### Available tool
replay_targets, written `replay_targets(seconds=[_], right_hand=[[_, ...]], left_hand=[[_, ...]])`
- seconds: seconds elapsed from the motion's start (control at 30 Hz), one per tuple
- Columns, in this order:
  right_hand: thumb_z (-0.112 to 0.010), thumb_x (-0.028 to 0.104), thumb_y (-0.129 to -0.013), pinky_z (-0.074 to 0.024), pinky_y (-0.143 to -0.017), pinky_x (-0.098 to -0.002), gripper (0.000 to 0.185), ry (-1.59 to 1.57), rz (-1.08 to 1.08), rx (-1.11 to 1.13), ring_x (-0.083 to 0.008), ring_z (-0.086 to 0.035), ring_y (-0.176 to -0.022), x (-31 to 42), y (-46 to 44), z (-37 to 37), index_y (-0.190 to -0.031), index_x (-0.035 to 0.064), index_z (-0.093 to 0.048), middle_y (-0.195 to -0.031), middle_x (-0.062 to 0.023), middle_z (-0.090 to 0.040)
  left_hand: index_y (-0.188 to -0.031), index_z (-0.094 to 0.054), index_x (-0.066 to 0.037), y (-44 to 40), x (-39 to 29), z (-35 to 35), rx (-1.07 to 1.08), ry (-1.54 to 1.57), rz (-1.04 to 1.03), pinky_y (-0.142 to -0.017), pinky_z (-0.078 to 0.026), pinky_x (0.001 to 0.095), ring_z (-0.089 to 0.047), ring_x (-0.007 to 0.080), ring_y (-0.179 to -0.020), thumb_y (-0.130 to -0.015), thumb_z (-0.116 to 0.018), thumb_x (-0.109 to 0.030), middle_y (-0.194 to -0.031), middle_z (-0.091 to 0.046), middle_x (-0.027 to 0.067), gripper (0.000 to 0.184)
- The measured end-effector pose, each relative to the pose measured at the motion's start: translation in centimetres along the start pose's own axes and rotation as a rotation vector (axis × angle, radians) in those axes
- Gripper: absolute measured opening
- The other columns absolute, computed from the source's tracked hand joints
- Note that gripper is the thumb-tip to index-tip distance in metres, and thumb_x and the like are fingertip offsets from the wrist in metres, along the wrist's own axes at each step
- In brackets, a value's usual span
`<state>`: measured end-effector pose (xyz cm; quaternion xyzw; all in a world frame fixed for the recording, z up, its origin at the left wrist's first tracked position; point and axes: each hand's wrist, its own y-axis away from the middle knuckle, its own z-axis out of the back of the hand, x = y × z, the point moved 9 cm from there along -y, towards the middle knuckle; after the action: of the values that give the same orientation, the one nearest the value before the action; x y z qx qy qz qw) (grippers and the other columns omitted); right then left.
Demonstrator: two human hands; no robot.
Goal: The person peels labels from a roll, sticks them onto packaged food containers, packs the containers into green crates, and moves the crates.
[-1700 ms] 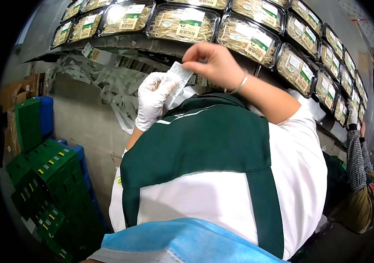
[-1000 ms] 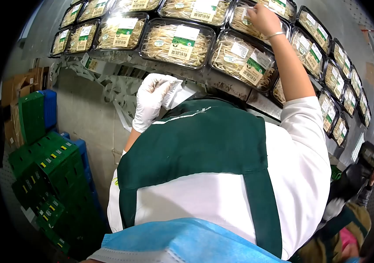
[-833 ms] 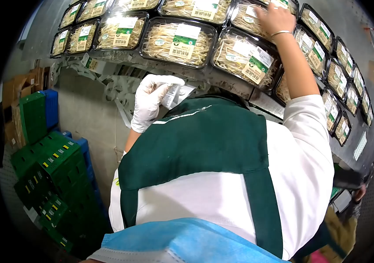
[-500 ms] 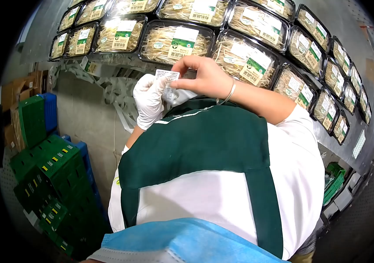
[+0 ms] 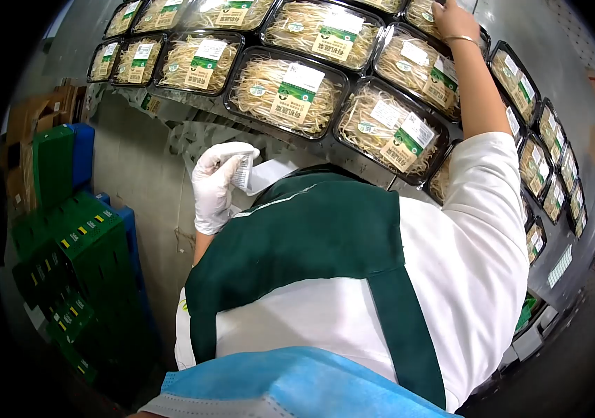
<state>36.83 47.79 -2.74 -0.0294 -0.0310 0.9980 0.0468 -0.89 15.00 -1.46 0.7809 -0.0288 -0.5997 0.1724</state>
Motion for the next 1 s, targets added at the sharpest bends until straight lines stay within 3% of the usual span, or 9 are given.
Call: replay_targets(seconds=[0.17, 0.27, 0.37, 0.4, 0.43, 0.5, 0.63, 0.8, 1.0], right_hand=[[-0.041, 0.051, -0.076, -0.0413, -0.077, -0.0364, 0.049, 0.036, -0.187, 0.032, -0.0279, -0.055, -0.089, -5.6, 1.5, 0.2, -0.097, 0.0079, -0.054, -0.098, -0.0132, -0.057], [-0.054, 0.030, -0.076, -0.0417, -0.072, -0.0261, 0.036, -0.660, -0.005, -0.113, -0.0149, -0.055, -0.081, -5.4, 2.3, -0.7, -0.097, 0.0008, -0.054, -0.092, -0.0092, -0.058], [-0.057, 0.029, -0.077, -0.0432, -0.069, -0.0265, 0.033, -1.077, 0.339, 0.085, -0.0136, -0.055, -0.075, 12.4, 15.0, 6.8, -0.100, 0.0054, -0.053, -0.083, -0.0067, -0.058], [-0.060, 0.032, -0.074, -0.0416, -0.073, -0.0260, 0.038, -1.180, 0.226, 0.614, -0.0135, -0.053, -0.079, 17.9, 20.1, 5.2, -0.100, 0.0053, -0.053, -0.084, -0.0047, -0.056], [-0.065, 0.034, -0.069, -0.0412, -0.074, -0.0270, 0.044, -1.087, 0.577, 0.443, -0.0148, -0.052, -0.082, 22.8, 23.8, 7.4, -0.100, 0.0049, -0.052, -0.088, -0.0062, -0.055], [-0.072, 0.018, -0.062, -0.0397, -0.078, -0.0268, 0.046, -1.290, 0.763, 0.535, -0.0141, -0.050, -0.085, 30.6, 30.0, 10.1, -0.101, 0.0030, -0.050, -0.092, -0.0053, -0.054], [-0.063, 0.002, -0.068, -0.0420, -0.062, -0.0289, 0.011, -1.193, 0.807, 0.208, -0.0186, -0.052, -0.070, 35.4, 32.8, 12.9, -0.078, 0.0060, -0.060, -0.072, -0.0051, -0.055], [-0.054, 0.031, -0.079, -0.0443, -0.061, -0.0294, 0.027, -0.618, 0.175, 0.209, -0.0182, -0.056, -0.066, 26.8, 22.7, 6.3, -0.085, 0.0046, -0.057, -0.076, -0.0088, -0.060], [-0.049, 0.036, -0.080, -0.0442, -0.064, -0.0350, 0.029, -0.216, 0.350, 0.018, -0.0251, -0.055, -0.077, 28.6, 21.5, 3.3, -0.084, 0.0084, -0.055, -0.077, -0.0091, -0.059]], left_hand=[[-0.099, -0.049, 0.004, -0.2, 0.4, -0.5, 0.105, 0.206, 0.043, -0.067, -0.050, 0.0298, -0.057, 0.0231, -0.087, -0.078, -0.044, 0.006, -0.093, -0.057, 0.0181, 0.021], [-0.106, -0.044, 0.004, -0.9, 0.0, -0.3, 0.161, 0.275, 0.029, -0.067, -0.052, 0.0326, -0.057, 0.0247, -0.087, -0.079, -0.041, 0.005, -0.096, -0.055, 0.0211, 0.027], [-0.095, -0.048, 0.006, -1.4, -0.2, 1.0, 0.269, 0.153, 0.060, -0.070, -0.049, 0.0277, -0.058, 0.0183, -0.082, -0.081, -0.042, 0.004, -0.089, -0.058, 0.0167, 0.015], [-0.088, -0.052, 0.004, -1.8, -0.4, 2.3, 0.238, 0.086, 0.025, -0.062, -0.049, 0.0238, -0.059, 0.0152, -0.073, -0.080, -0.047, 0.001, -0.081, -0.060, 0.0133, 0.009], [-0.084, -0.053, 0.003, -1.7, -0.5, 3.2, 0.243, 0.097, 0.087, -0.058, -0.048, 0.0222, -0.058, 0.0135, -0.068, -0.079, -0.050, 0.000, -0.078, -0.060, 0.0115, 0.006], [-0.075, -0.053, 0.000, -1.6, -2.1, 6.3, 0.217, 0.039, -0.025, -0.047, -0.044, 0.0187, -0.055, 0.0083, -0.054, -0.077, -0.057, -0.003, -0.067, -0.059, 0.0061, 0.005], [-0.075, -0.054, -0.002, -0.9, -2.6, 11.6, 0.325, 0.061, 0.149, -0.042, -0.037, 0.0159, -0.049, 0.0037, -0.050, -0.075, -0.061, -0.008, -0.064, -0.058, 0.0030, 0.009], [-0.085, -0.056, -0.001, -2.0, -3.1, 19.8, 0.262, -0.058, 0.195, -0.043, -0.039, 0.0160, -0.054, 0.0059, -0.054, -0.075, -0.057, -0.004, -0.072, -0.060, 0.0051, 0.010], [-0.081, -0.054, 0.001, -3.3, -7.6, 30.3, 0.077, -0.078, 0.100, -0.045, -0.042, 0.0173, -0.057, 0.0099, -0.054, -0.078, -0.052, -0.004, -0.066, -0.060, 0.0078, 0.006]])
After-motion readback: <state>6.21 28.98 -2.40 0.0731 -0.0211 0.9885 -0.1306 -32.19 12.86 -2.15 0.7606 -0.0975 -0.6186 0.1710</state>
